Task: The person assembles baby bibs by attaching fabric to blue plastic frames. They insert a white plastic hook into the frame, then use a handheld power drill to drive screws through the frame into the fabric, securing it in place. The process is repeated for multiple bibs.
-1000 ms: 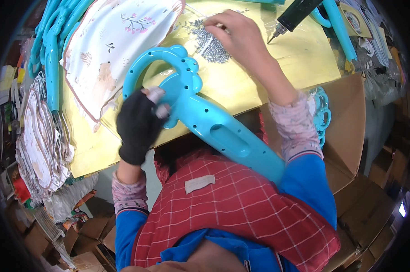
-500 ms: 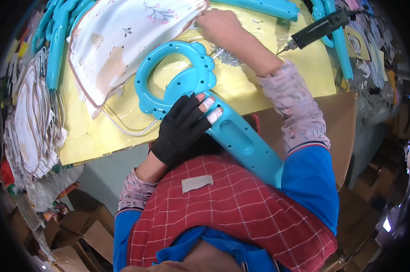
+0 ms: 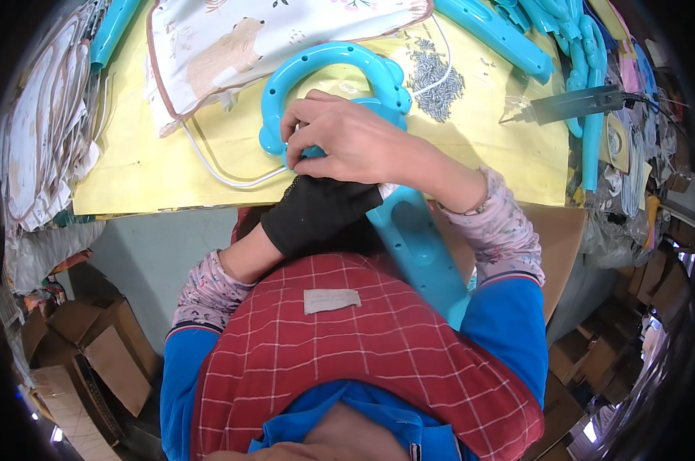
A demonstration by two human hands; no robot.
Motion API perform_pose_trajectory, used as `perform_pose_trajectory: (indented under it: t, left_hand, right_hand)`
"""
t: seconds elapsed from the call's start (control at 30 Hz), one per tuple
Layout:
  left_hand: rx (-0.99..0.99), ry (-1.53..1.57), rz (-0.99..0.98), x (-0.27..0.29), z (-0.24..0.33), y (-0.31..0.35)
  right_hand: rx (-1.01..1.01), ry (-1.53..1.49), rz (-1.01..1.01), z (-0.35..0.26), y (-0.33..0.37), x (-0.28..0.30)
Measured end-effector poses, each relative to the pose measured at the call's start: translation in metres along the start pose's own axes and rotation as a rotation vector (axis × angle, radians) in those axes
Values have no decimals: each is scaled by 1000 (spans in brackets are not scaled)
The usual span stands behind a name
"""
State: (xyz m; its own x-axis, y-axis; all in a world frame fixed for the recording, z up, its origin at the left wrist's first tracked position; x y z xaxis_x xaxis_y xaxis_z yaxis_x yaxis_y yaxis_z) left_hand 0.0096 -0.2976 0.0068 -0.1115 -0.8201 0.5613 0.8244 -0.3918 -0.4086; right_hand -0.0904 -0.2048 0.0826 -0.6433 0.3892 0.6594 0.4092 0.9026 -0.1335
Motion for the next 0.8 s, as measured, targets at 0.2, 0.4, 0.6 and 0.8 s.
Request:
perform_pose_trajectory:
  t: [0.2, 0.4, 0.6, 0.8]
  left_hand:
    - [40, 67, 133, -4, 1, -1]
    - [134, 153, 32, 1, 1, -1]
    - [-137, -239, 10, -3, 4, 4]
    - [-316, -505, 99, -3, 16, -16]
  right_hand:
    - [-20, -52, -50, -3, -4, -6]
    - [-10, 47, -19, 1, -2, -10]
    - [-141, -157, 138, -17, 10, 15]
    - [-179, 756, 1676, 56, 162, 161]
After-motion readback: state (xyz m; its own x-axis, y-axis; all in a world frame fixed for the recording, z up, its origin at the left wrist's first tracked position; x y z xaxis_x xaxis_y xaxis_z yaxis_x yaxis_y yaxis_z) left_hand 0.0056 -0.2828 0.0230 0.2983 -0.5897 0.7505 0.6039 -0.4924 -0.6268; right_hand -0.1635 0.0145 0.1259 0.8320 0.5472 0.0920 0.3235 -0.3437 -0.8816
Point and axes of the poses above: each hand's wrist, its own y-axis away from the middle knuckle, its own x-axis out of the back of the hand, z = x × y, the point moved 1 cm from there along -y, towards the middle knuckle, and after that the axes turned 2 degrees about z, right-handed, at the moved point
